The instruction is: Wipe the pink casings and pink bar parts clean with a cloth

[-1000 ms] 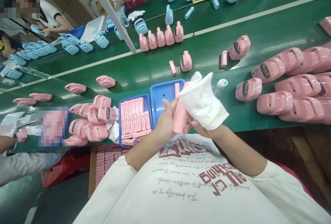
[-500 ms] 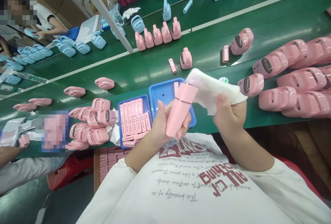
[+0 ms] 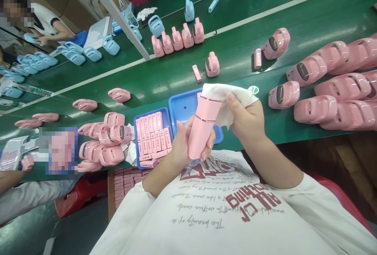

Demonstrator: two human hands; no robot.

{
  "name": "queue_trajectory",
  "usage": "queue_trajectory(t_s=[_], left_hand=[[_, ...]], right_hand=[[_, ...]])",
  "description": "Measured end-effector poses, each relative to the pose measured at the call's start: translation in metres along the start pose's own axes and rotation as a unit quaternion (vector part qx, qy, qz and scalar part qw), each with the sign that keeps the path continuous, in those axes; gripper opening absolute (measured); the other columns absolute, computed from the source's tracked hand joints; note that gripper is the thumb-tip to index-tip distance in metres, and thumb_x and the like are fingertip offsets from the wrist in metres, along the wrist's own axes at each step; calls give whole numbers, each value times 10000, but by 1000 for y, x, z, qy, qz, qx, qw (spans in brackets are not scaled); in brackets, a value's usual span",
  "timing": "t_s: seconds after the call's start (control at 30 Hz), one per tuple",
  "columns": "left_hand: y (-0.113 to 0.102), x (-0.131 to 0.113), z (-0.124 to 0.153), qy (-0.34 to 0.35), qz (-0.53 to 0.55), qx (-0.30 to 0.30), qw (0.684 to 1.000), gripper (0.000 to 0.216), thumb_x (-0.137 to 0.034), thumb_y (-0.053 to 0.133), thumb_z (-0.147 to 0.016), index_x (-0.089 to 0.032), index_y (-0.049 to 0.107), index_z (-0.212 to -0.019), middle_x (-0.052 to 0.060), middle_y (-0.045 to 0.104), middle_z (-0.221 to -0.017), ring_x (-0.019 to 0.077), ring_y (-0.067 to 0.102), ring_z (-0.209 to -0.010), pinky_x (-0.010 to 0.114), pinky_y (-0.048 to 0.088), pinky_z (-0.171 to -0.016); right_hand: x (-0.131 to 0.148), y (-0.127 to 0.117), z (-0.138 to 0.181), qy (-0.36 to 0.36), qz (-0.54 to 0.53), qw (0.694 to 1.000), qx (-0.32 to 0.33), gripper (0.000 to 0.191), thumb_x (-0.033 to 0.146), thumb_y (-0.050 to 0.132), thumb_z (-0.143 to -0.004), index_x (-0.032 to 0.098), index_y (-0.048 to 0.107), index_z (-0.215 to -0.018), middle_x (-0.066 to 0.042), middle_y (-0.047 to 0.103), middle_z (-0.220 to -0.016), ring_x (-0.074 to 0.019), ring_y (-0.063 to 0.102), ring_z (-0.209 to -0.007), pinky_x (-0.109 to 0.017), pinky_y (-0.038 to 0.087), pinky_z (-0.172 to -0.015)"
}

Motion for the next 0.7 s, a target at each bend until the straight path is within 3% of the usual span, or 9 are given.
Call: queue_trajectory(t_s=[0.07,0.17,0.27,0.37,0.47,0.57,0.7], left_hand=[[0,1,0,6,-12,-11,1000,636,-768,386,-771,-181,489,-992,-21,561,-617,63,424,-324,184,346,-293],[-1,3,0,38,-55,-46,997,623,-772,414,-754,-195,492,-975,-22,570,-639,69,454,-356,192,375,-323],[-4,4,0,76,-101,-75,989,585,-733,501,-741,-200,492,-981,-21,572,-664,76,483,-391,199,393,-349],[-6,4,1,86,-119,-77,986,514,-664,542,-770,-199,489,-981,-22,564,-679,76,488,-406,200,392,-358],[-6,5,3,84,-117,-67,987,459,-611,522,-816,-200,482,-1015,-15,568,-702,76,491,-423,205,397,-379],[-5,6,4,72,-126,-73,987,486,-609,505,-826,-197,472,-1081,-7,569,-717,78,488,-437,211,393,-394],[-5,10,6,70,-157,-89,981,539,-628,495,-820,-212,444,-1158,-5,570,-736,88,502,-473,217,395,-425]], right_hand=[[5,-2,-2,-22,36,999,-5,367,547,616,-779,198,677,-872,-9,672,-740,-168,647,-748,-294,531,-640],[7,-10,-8,-13,187,980,64,440,597,590,-773,187,598,-613,20,527,-501,-142,572,-579,-273,476,-577],[-1,-24,-18,15,394,911,124,560,627,627,-720,207,396,-430,26,346,-377,-157,530,-527,-285,436,-568],[-3,-34,-25,4,511,858,58,448,547,724,-661,205,469,-522,-5,453,-463,-214,583,-648,-322,447,-637],[12,-31,-21,-66,473,878,29,304,455,741,-674,198,630,-791,-60,632,-749,-234,606,-807,-353,469,-719],[33,-21,-10,-156,363,915,85,207,394,636,-792,218,680,-890,-41,668,-861,-192,604,-830,-346,482,-762],[47,-8,3,-124,258,951,120,118,341,638,-793,258,712,-832,-5,678,-788,-161,602,-730,-333,495,-728]])
Point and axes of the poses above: each hand's wrist, its own z-axis away from the middle knuckle, its own y-axis out of the palm, x = y × z, the point moved 1 cm from there along -z, towards the middle knuckle
